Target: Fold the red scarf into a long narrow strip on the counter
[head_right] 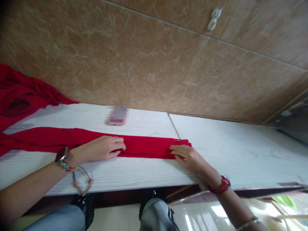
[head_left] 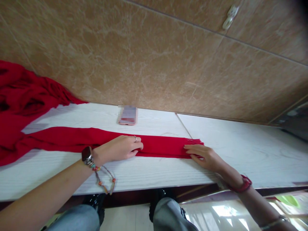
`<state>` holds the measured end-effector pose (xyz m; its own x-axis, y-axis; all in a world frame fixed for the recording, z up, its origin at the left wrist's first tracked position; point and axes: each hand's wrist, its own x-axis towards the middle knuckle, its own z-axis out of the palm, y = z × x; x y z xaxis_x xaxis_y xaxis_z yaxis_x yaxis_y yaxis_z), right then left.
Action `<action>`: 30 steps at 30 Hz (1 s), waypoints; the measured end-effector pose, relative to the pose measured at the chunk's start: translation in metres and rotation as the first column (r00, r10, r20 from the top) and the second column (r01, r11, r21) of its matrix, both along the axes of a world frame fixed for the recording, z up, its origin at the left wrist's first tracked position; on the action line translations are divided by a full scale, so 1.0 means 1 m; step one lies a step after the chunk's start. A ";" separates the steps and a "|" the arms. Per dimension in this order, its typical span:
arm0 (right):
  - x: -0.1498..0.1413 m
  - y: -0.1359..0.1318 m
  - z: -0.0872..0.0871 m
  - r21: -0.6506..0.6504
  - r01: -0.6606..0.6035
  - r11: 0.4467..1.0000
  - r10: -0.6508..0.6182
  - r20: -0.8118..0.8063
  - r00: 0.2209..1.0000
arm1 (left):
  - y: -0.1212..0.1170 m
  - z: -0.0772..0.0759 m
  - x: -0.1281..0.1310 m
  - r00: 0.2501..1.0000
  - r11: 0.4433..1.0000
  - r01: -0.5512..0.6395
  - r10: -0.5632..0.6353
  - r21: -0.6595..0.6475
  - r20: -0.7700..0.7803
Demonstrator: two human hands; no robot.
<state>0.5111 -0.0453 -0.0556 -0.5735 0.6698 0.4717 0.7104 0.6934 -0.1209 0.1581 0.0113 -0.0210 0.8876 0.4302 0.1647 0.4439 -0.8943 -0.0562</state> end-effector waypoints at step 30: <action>0.024 -0.011 0.000 0.184 0.176 0.967 -0.186 0.043 0.982 | 0.009 0.010 -0.012 0.958 0.986 0.081 -0.036 -0.148 0.285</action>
<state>0.5350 -0.0562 -0.0553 -0.4808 0.6729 0.5621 0.8282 0.5590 0.0392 0.1459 0.0206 -0.0105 0.8398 0.4192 0.3451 0.3680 -0.9068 0.2058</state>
